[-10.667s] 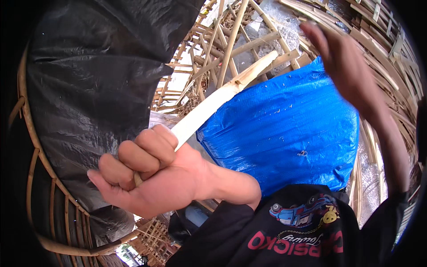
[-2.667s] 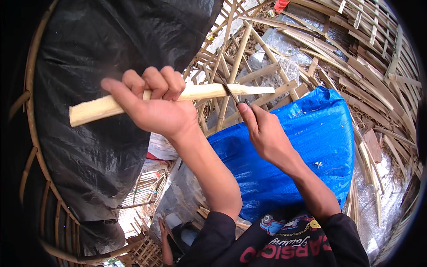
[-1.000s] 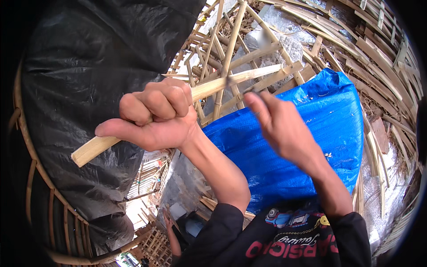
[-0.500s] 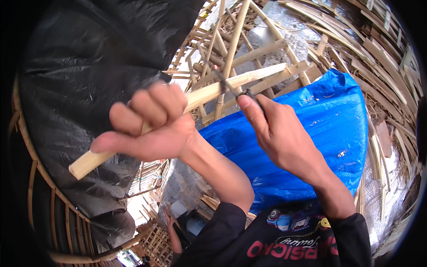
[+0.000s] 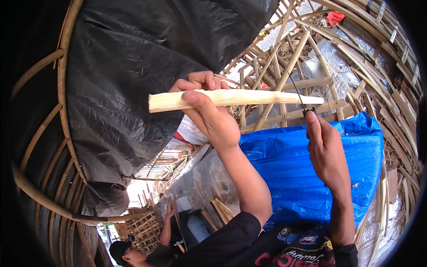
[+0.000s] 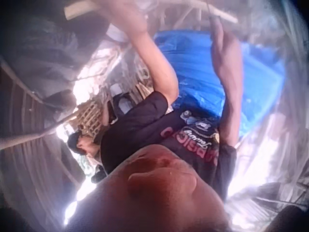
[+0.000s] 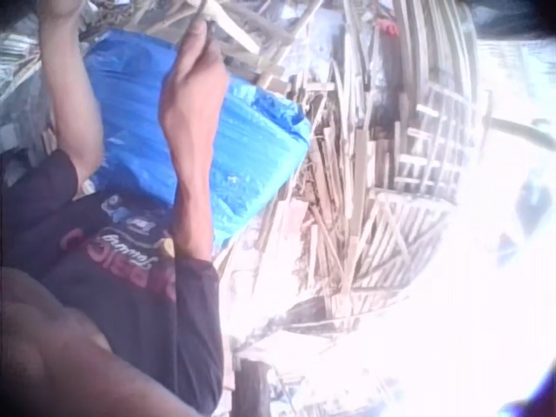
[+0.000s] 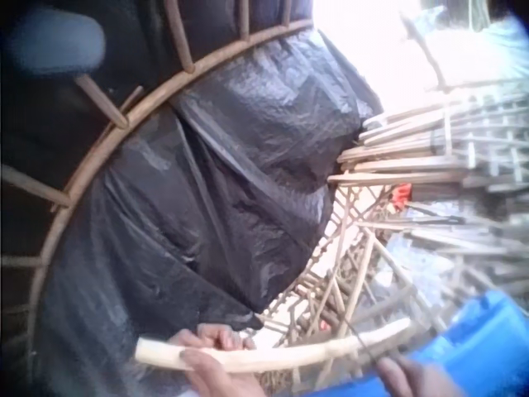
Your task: The person shaves a strip of bamboo using a pocket knife, repeatedly scraping the blade along the length of the wood while holding it by hand.
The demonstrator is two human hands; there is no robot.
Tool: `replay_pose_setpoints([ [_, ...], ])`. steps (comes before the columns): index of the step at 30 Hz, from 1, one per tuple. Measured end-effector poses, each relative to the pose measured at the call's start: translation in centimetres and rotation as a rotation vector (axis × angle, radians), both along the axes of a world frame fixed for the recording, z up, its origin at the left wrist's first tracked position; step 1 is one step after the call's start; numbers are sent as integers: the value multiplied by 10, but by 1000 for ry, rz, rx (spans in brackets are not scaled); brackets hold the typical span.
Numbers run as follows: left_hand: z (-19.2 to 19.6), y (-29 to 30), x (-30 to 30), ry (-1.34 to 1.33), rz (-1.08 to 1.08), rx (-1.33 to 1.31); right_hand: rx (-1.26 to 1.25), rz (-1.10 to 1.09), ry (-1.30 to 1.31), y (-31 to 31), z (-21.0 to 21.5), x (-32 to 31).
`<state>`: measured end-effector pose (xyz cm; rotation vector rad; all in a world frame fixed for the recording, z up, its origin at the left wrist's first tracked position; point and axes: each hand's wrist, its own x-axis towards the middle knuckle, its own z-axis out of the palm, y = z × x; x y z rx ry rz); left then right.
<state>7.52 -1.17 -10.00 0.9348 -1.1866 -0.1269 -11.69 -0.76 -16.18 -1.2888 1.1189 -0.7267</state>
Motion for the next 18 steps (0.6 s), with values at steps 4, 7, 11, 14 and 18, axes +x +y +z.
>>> replay_pose_setpoints([
  [4,2,16,13,-28,57,100,-48,-27,-29,4,-4,-9],
  [7,9,26,0,-36,86,96,-61,-27,-30,9,5,-12],
  [11,21,49,-16,62,124,97,-71,41,-39,18,25,-5],
  [14,19,57,-26,-50,138,186,-126,28,-8,19,17,-8],
  [18,28,77,-25,-63,240,248,-59,66,-101,31,26,-5],
])
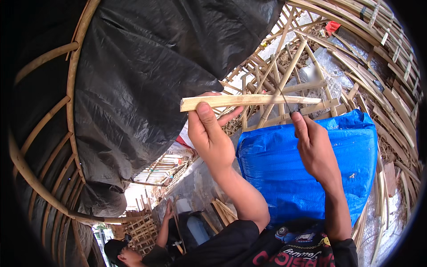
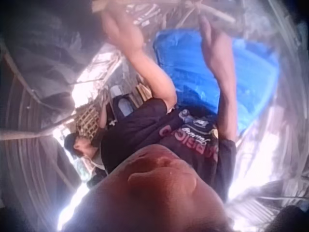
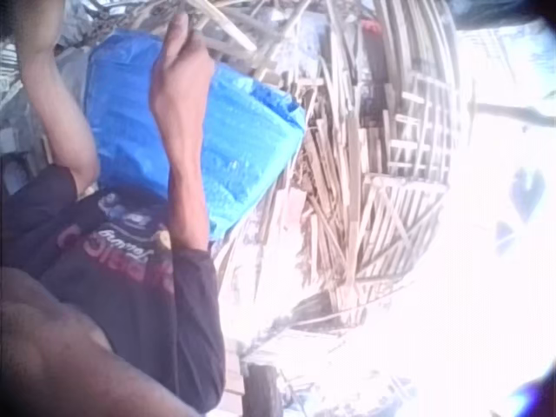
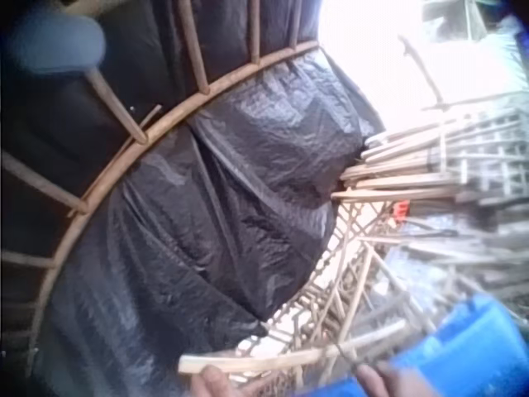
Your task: The person shaves a strip of bamboo using a pocket knife, repeatedly scraping the blade along the length of the wood while holding it by hand.
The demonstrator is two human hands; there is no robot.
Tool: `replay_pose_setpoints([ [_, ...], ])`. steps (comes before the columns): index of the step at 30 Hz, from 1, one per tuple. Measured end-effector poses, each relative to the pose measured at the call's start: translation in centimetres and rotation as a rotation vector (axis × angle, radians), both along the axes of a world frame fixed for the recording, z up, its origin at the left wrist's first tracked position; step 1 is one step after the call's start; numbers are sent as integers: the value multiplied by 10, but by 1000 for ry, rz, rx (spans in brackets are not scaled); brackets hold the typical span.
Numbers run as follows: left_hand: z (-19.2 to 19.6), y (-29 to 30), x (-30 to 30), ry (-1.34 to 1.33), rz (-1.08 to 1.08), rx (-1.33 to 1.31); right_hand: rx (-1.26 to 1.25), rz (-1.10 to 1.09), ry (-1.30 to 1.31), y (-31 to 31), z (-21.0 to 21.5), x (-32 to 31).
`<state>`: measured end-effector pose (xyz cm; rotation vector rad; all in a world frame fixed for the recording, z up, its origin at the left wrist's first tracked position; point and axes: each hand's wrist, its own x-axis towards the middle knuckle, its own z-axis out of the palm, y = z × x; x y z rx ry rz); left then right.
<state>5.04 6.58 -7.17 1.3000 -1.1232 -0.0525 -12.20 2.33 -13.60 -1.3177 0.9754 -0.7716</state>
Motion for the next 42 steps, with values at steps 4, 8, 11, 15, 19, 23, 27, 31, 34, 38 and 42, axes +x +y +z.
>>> replay_pose_setpoints([
  [4,-9,3,5,-66,-178,15,-148,61,-66,5,26,-3],
  [8,-9,5,13,-176,-21,71,-240,149,-159,14,57,4],
  [11,-10,10,13,-262,97,82,-186,192,-164,19,65,9],
  [15,-5,6,-11,-258,168,112,-193,162,-147,20,62,4],
  [19,0,10,-17,-230,163,130,-181,189,-112,23,66,3],
  [23,-3,10,-20,-173,195,129,-153,204,-136,23,69,2],
  [27,1,12,-30,-47,201,172,-166,201,-188,25,69,3],
  [31,6,19,-36,111,26,117,-121,241,-197,25,76,-1],
  [34,-7,15,-17,-173,166,141,-172,218,-121,26,72,0],
  [38,-6,20,-18,-147,152,130,-182,207,-109,29,73,1],
  [42,2,19,-36,-161,173,137,-229,164,-56,36,68,2],
])
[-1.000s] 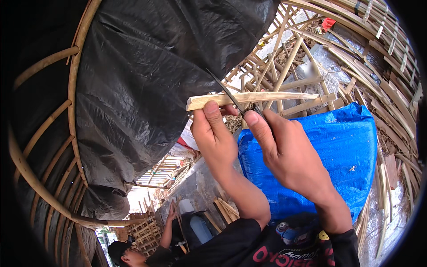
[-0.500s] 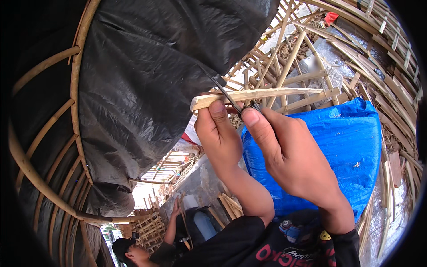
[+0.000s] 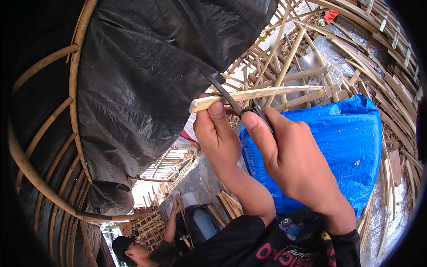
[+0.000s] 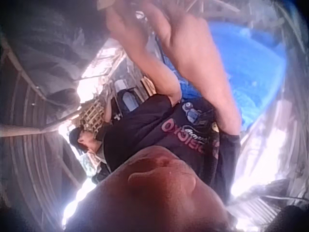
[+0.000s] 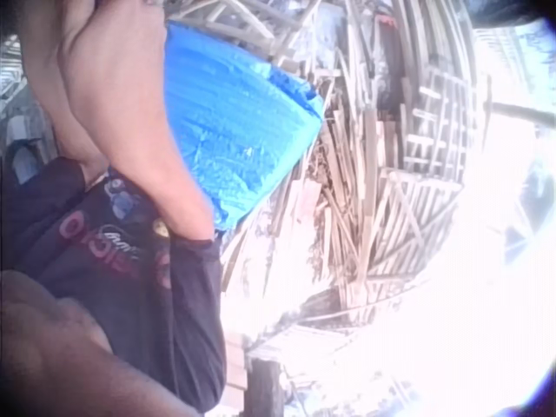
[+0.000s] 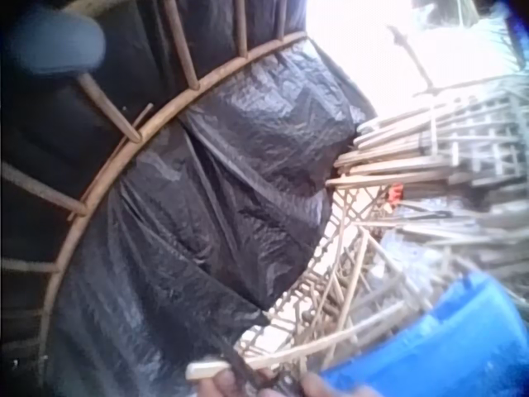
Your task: The person shaves a strip of bamboo using a pocket knife, repeatedly scraping the blade along the length of the wood while holding it by hand.
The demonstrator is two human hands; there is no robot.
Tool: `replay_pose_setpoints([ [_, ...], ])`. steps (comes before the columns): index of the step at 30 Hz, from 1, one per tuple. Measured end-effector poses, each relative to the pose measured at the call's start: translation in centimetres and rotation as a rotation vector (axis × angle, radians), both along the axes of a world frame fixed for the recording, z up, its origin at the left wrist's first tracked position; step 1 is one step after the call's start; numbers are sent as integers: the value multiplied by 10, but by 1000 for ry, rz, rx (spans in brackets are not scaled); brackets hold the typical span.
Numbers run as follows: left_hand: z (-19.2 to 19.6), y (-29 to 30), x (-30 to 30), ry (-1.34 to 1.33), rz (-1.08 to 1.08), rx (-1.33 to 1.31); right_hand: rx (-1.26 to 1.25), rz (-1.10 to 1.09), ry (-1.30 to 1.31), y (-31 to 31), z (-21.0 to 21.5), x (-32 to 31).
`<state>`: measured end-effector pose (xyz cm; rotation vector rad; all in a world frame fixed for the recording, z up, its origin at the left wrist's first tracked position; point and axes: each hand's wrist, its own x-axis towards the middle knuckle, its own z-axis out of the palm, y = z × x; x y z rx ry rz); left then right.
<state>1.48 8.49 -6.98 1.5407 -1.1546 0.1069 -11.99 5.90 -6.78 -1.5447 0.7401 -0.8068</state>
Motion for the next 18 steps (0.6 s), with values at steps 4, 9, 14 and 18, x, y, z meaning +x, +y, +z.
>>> replay_pose_setpoints([
  [4,-3,4,0,126,-75,-25,14,-25,41,7,1,3],
  [9,-13,1,18,-49,-226,-61,14,-225,75,0,-29,1],
  [14,-11,-4,12,-148,-366,-83,-2,-311,142,-22,-69,-20],
  [18,-10,-9,8,-103,-272,-71,7,-225,75,-14,-47,-18],
])
